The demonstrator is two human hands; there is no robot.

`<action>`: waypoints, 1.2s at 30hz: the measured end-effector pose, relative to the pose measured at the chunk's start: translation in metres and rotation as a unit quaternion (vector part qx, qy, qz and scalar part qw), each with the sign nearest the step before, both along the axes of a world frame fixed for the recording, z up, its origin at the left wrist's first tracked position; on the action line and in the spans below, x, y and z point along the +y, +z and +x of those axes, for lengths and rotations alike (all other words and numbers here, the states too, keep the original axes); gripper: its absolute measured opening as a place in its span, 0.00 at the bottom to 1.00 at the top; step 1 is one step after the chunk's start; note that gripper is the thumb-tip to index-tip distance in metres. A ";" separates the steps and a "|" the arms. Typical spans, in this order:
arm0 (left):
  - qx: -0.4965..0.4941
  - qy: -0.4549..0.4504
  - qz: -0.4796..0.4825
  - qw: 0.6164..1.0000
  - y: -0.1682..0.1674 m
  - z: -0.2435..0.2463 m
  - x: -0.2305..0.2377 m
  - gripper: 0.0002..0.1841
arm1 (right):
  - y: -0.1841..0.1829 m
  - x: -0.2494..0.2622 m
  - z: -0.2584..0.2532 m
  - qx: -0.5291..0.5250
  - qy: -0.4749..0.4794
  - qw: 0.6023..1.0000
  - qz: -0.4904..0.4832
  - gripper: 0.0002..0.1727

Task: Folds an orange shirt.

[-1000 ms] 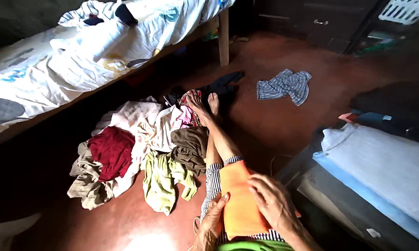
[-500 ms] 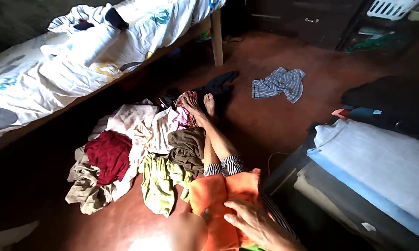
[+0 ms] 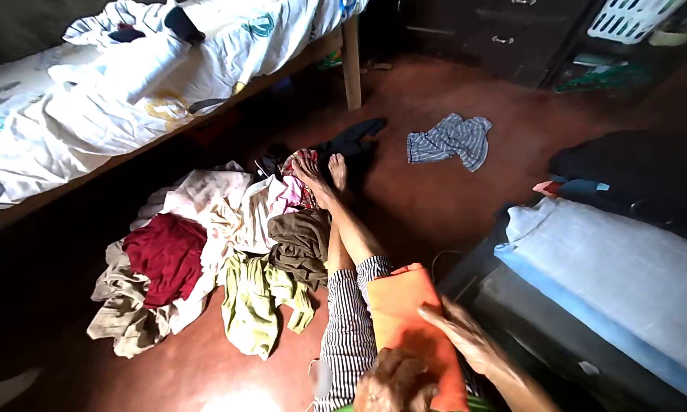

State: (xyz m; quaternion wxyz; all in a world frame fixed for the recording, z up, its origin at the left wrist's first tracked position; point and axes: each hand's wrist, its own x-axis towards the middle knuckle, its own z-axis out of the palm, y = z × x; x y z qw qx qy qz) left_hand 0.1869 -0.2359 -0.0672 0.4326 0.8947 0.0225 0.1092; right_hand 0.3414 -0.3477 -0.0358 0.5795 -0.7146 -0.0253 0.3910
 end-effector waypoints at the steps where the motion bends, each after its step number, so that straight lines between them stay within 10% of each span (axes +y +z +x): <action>1: -0.036 0.020 0.036 0.998 -0.002 0.003 -0.002 0.14 | -0.025 -0.007 0.002 0.017 -0.008 0.999 0.026 0.22; 5: -0.118 0.002 0.181 0.976 -0.020 0.023 -0.009 0.21 | -0.062 -0.018 0.015 0.005 0.047 0.998 0.050 0.17; 11: -0.112 -0.057 0.288 0.949 -0.060 0.035 -0.029 0.19 | -0.040 -0.004 0.048 -0.506 0.173 0.840 -0.089 0.23; 17: -0.054 -0.115 0.239 0.963 -0.047 0.036 -0.032 0.14 | -0.086 0.035 0.030 -0.397 0.503 0.768 0.005 0.28; 27: -0.096 -0.126 0.040 0.987 -0.061 0.041 -0.021 0.13 | -0.123 0.057 0.062 -0.275 0.248 0.928 -0.050 0.38; 32: -0.110 0.168 -0.049 0.978 -0.050 0.023 0.008 0.18 | -0.121 0.002 0.024 -0.213 0.084 0.973 -0.033 0.38; 36: 0.082 0.297 -0.301 0.903 -0.044 0.021 0.027 0.32 | -0.009 0.000 -0.011 -0.019 0.097 0.990 -0.099 0.28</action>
